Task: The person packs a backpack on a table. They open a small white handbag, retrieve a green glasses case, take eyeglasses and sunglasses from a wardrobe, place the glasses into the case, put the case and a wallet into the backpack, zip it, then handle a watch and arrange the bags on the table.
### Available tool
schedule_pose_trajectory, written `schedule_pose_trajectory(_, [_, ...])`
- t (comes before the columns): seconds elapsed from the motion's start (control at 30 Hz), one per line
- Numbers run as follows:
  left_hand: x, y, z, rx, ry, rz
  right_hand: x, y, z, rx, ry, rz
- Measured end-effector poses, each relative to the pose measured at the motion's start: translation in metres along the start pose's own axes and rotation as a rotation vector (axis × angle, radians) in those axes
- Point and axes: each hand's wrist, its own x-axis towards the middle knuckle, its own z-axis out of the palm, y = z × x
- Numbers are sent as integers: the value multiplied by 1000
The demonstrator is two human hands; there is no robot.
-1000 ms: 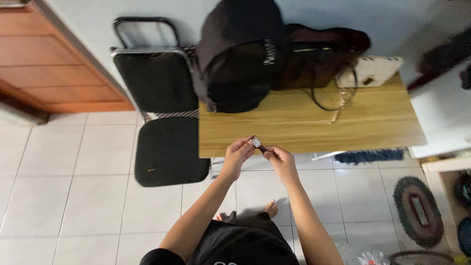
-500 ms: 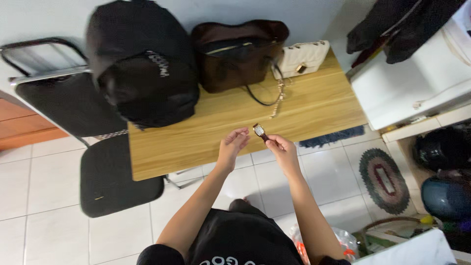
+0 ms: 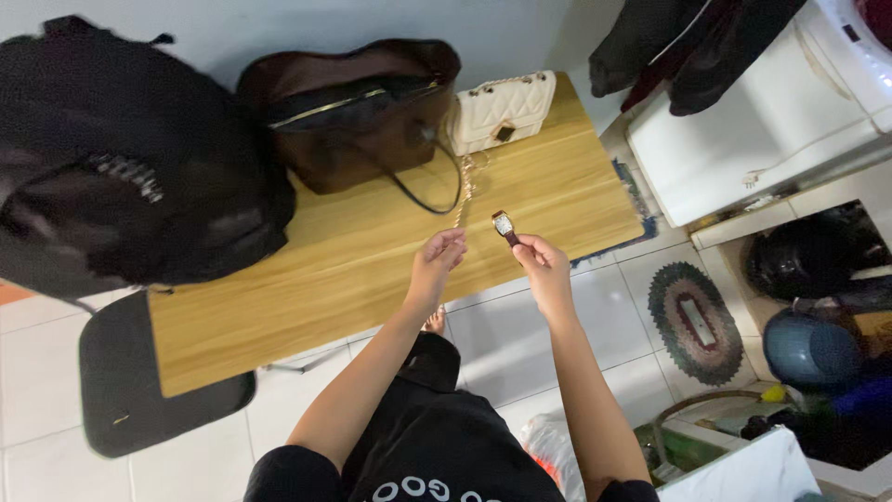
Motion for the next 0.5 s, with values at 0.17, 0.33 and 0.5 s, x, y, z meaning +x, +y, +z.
schedule_pose_trajectory(0.17, [68, -21, 30, 29, -40, -12, 60, 4, -30, -28, 23, -25])
schedule_pose_trajectory(0.33, [133, -33, 58, -1, -14, -36, 116, 4, -59, -55, 24, 5])
schedule_pose_trajectory(0.5, [193, -48, 69, 52, 63, -92, 167, 15, -81, -6, 11, -30])
